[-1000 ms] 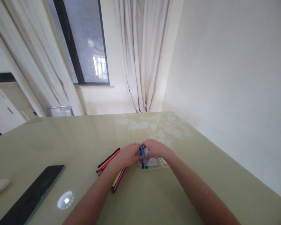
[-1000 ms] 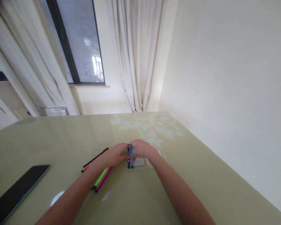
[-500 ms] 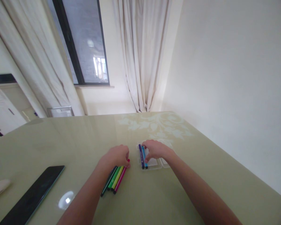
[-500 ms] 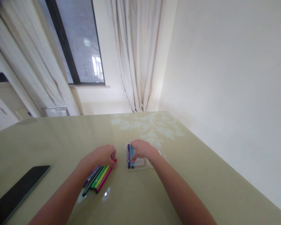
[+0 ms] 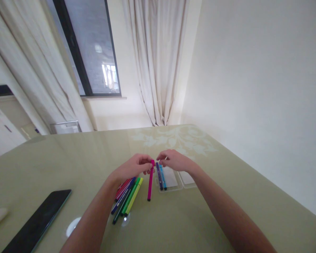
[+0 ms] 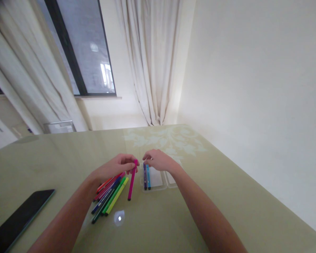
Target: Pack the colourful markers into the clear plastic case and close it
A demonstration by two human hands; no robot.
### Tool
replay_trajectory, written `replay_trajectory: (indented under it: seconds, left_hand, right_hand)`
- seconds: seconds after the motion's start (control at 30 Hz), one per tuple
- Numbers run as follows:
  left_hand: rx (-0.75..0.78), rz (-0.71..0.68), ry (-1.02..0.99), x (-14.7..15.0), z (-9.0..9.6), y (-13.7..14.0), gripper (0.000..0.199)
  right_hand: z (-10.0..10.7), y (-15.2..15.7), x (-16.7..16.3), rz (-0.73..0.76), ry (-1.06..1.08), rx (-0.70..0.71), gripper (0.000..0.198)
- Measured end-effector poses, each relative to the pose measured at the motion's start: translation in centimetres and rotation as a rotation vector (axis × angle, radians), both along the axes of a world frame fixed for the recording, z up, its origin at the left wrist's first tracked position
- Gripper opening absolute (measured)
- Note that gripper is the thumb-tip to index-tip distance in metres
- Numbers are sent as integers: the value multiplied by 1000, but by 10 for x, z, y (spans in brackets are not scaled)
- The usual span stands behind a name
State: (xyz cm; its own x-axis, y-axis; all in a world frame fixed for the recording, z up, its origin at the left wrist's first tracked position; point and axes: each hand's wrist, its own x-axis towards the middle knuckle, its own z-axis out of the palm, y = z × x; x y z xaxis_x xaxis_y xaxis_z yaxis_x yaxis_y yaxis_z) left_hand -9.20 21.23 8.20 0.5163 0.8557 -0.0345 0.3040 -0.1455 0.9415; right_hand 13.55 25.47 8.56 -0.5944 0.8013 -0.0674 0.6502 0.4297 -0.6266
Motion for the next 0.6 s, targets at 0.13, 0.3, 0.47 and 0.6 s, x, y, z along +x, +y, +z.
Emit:
replay_trajectory:
  seconds: [0.13, 0.3, 0.47, 0.6]
  left_hand:
    - [-40, 101, -206, 11, -14, 7, 28]
    - [-74, 208, -279, 20, -23, 11, 35]
    - [-48, 304, -294, 27, -23, 10, 37]
    - [-39, 369, -337, 33, -23, 9, 41]
  right_hand:
    - [11, -6, -2, 34, 325, -309, 30]
    - [4, -5, -2, 53, 368, -392, 49]
    - [1, -4, -4, 57, 390, -409, 49]
    - [5, -7, -5, 81, 383, -414, 43]
